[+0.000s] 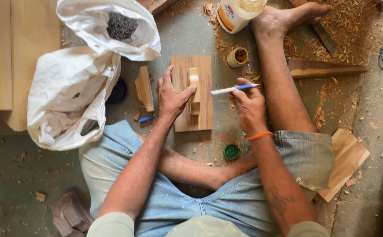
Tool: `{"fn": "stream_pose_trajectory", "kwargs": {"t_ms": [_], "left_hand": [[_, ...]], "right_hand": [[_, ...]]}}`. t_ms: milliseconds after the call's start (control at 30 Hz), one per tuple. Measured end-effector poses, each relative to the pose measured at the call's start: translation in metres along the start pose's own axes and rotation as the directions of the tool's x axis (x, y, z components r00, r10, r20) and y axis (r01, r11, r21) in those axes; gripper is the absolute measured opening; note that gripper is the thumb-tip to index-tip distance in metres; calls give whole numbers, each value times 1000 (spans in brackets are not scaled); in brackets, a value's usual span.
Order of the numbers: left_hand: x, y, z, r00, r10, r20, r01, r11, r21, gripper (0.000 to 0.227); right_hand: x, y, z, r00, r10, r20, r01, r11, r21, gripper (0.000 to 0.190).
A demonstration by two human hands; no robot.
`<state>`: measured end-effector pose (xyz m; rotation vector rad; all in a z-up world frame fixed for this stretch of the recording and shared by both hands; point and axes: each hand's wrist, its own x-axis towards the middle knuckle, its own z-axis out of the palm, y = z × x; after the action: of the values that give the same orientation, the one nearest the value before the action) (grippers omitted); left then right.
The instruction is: The person sits on the floor and assembles small wooden pieces. They apply glue to a small block, place it on a larger board, and use a hammer to drive nails into the wood to secure the pieces together.
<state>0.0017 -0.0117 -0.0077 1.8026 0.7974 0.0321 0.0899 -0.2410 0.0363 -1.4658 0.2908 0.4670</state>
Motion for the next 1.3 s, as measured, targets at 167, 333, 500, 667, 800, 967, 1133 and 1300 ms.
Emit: {"fn": "stream_pose_trajectory", "kwargs": {"t_ms": [167,333,500,667,800,967,1133,1300], "left_hand": [[-4,0,-4,992,122,-24,-122,992,-18,89],[-2,-5,0,989,146,-20,-146,989,-20,68],[-3,-7,1,992,129,-9,-129,991,-42,59],[-2,-7,0,989,145,-10,-145,989,-15,60],[-3,-13,3,987,159,-20,-159,986,-43,64],[-2,-19,6,989,146,-14,-146,989,-38,73],[-1,-23,9,985,172,-29,-173,985,-5,77],[-5,-23,10,982,184,-49,-184,983,-5,77]], "right_hand": [[36,41,45,983,140,-119,-94,941,326,27],[51,44,55,978,147,-147,-124,981,150,21],[50,34,56,972,174,-158,-163,984,77,23],[53,33,59,971,172,-167,-171,985,20,26],[52,37,48,984,133,-116,-132,991,16,25],[13,45,29,981,159,-113,-170,981,-92,22],[-39,60,12,964,227,-137,-226,974,21,23],[-43,74,3,966,226,-126,-220,973,64,20]]}}
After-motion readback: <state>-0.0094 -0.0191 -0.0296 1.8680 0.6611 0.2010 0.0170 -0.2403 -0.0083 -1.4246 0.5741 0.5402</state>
